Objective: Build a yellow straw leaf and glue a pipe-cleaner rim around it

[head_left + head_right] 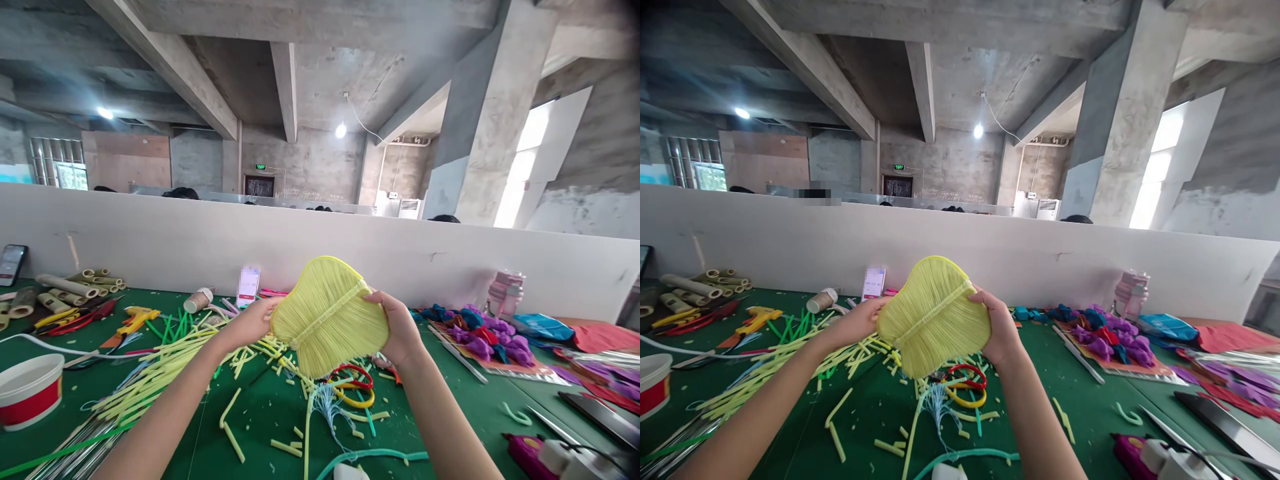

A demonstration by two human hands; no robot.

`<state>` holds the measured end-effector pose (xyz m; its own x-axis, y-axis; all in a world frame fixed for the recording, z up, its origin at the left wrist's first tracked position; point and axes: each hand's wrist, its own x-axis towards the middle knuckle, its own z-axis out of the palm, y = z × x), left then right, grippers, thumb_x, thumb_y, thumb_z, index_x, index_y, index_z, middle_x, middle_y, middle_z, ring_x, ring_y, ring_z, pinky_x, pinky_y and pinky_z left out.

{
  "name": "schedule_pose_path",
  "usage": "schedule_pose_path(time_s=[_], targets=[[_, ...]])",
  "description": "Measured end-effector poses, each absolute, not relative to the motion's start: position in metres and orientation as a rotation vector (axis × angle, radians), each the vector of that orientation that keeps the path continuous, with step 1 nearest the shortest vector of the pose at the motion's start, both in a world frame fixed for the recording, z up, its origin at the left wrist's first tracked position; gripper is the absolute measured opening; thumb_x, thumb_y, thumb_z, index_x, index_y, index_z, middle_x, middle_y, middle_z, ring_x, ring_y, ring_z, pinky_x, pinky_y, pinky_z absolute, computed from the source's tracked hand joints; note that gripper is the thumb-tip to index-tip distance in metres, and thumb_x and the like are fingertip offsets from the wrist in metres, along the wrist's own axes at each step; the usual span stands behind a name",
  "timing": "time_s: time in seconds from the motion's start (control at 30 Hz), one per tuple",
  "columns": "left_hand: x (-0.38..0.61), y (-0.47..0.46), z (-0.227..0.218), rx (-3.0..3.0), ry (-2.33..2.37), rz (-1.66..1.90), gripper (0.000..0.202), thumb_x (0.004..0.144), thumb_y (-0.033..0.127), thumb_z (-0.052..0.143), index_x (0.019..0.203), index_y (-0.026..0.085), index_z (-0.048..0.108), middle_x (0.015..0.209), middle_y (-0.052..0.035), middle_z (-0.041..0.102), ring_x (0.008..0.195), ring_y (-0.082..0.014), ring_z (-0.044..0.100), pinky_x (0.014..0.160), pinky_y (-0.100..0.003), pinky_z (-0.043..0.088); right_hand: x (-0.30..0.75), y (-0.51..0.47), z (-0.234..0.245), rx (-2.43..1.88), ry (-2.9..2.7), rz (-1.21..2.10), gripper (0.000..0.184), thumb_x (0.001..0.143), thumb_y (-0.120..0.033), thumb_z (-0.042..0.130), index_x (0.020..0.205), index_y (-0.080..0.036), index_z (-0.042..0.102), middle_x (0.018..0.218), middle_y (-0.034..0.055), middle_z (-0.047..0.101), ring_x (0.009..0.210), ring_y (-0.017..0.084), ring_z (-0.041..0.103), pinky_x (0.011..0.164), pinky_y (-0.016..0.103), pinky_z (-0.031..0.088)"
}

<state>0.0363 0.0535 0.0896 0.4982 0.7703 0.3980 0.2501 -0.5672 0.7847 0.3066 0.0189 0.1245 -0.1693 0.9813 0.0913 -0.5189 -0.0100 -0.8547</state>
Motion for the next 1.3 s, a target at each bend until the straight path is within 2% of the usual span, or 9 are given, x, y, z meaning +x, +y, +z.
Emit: schedule_pose_path(time_s=[0.1, 0.23, 0.33, 0.47, 0.63, 0.83, 0.93, 1.07, 1.3], targets=[[0.027, 0.046, 0.102, 1.727, 0.798, 1.014, 0.039, 0.086, 0.027, 0.062, 0.124, 0.02, 0.066, 0.127, -0.0111, 0.067, 0.12, -0.028, 0.06, 0.094, -0.036, 0.049, 0.307, 0.02, 0.12, -0.661, -1.019, 1.562, 0.04, 0.069, -0.022, 0.061, 0.108, -0.02, 0.071, 0.084, 0.0037, 0.075, 0.075, 0.024, 0.07, 0.071, 0.035, 0.055], [0.03, 0.035, 0.11, 1.577, 0.696, 1.061, 0.038, 0.09, 0.046, 0.06, 0.112, 0.018, 0.072, 0.105, -0.0106, 0.074, 0.092, -0.0225, 0.068, 0.075, -0.029, 0.052, 0.305, 0.018, 0.119, -0.675, -1.164, 1.593, 0.042, 0.071, -0.023, 0.059, 0.111, -0.018, 0.07, 0.087, 0.0053, 0.074, 0.075, 0.024, 0.069, 0.069, 0.034, 0.054], [0.036, 0.03, 0.113, 1.67, 0.686, 1.053, 0.035, 0.084, 0.046, 0.069, 0.098, 0.014, 0.076, 0.088, -0.0076, 0.074, 0.077, -0.0185, 0.066, 0.067, -0.026, 0.05, 0.304, 0.016, 0.12, -0.712, -1.268, 1.589, 0.039, 0.071, -0.022, 0.061, 0.108, -0.015, 0.071, 0.084, 0.0061, 0.074, 0.072, 0.022, 0.068, 0.066, 0.031, 0.052], [0.041, 0.026, 0.114, 1.736, 0.793, 1.079, 0.031, 0.076, 0.044, 0.077, 0.084, 0.014, 0.076, 0.076, -0.0042, 0.071, 0.067, -0.0164, 0.063, 0.061, -0.024, 0.05, 0.304, 0.016, 0.121, -0.72, -1.336, 1.576, 0.036, 0.072, -0.021, 0.063, 0.107, -0.015, 0.072, 0.085, 0.0062, 0.075, 0.07, 0.019, 0.068, 0.065, 0.027, 0.052], [0.048, 0.025, 0.114, 1.731, 0.896, 1.165, 0.034, 0.075, 0.05, 0.077, 0.081, 0.016, 0.076, 0.073, -0.004, 0.073, 0.064, -0.0168, 0.064, 0.055, -0.023, 0.05, 0.305, 0.017, 0.122, -0.78, -1.306, 1.546, 0.039, 0.071, -0.021, 0.064, 0.108, -0.017, 0.072, 0.09, 0.0057, 0.076, 0.071, 0.02, 0.07, 0.067, 0.028, 0.053], [0.038, 0.022, 0.117, 1.677, 0.77, 0.806, 0.038, 0.076, 0.046, 0.077, 0.101, 0.016, 0.077, 0.095, -0.0105, 0.077, 0.084, -0.0228, 0.071, 0.073, -0.031, 0.057, 0.316, 0.018, 0.127, -0.815, -1.245, 1.453, 0.045, 0.066, -0.019, 0.068, 0.11, -0.017, 0.072, 0.092, 0.006, 0.076, 0.075, 0.022, 0.07, 0.069, 0.032, 0.054], [0.031, 0.023, 0.116, 1.686, 0.793, 0.721, 0.031, 0.074, 0.042, 0.079, 0.089, 0.015, 0.078, 0.089, -0.0104, 0.077, 0.079, -0.0213, 0.071, 0.071, -0.03, 0.057, 0.319, 0.018, 0.127, -0.793, -1.264, 1.43, 0.045, 0.067, -0.021, 0.068, 0.111, -0.017, 0.072, 0.094, 0.0062, 0.076, 0.077, 0.022, 0.07, 0.071, 0.032, 0.054], [0.036, 0.026, 0.111, 1.707, 0.878, 0.794, 0.026, 0.073, 0.041, 0.079, 0.079, 0.016, 0.077, 0.079, -0.008, 0.076, 0.068, -0.0193, 0.07, 0.065, -0.029, 0.056, 0.316, 0.016, 0.127, -0.829, -1.26, 1.398, 0.043, 0.068, -0.021, 0.068, 0.11, -0.017, 0.072, 0.092, 0.0069, 0.076, 0.074, 0.022, 0.069, 0.067, 0.032, 0.054], [0.047, 0.015, 0.114, 1.951, 1.042, 0.889, 0.021, 0.076, 0.038, 0.072, 0.07, 0.018, 0.075, 0.072, -0.0061, 0.075, 0.075, -0.0265, 0.071, 0.066, -0.033, 0.055, 0.311, 0.016, 0.125, -0.851, -1.239, 1.394, 0.045, 0.067, -0.021, 0.068, 0.111, -0.018, 0.072, 0.086, 0.0053, 0.075, 0.069, 0.021, 0.068, 0.064, 0.031, 0.054]])
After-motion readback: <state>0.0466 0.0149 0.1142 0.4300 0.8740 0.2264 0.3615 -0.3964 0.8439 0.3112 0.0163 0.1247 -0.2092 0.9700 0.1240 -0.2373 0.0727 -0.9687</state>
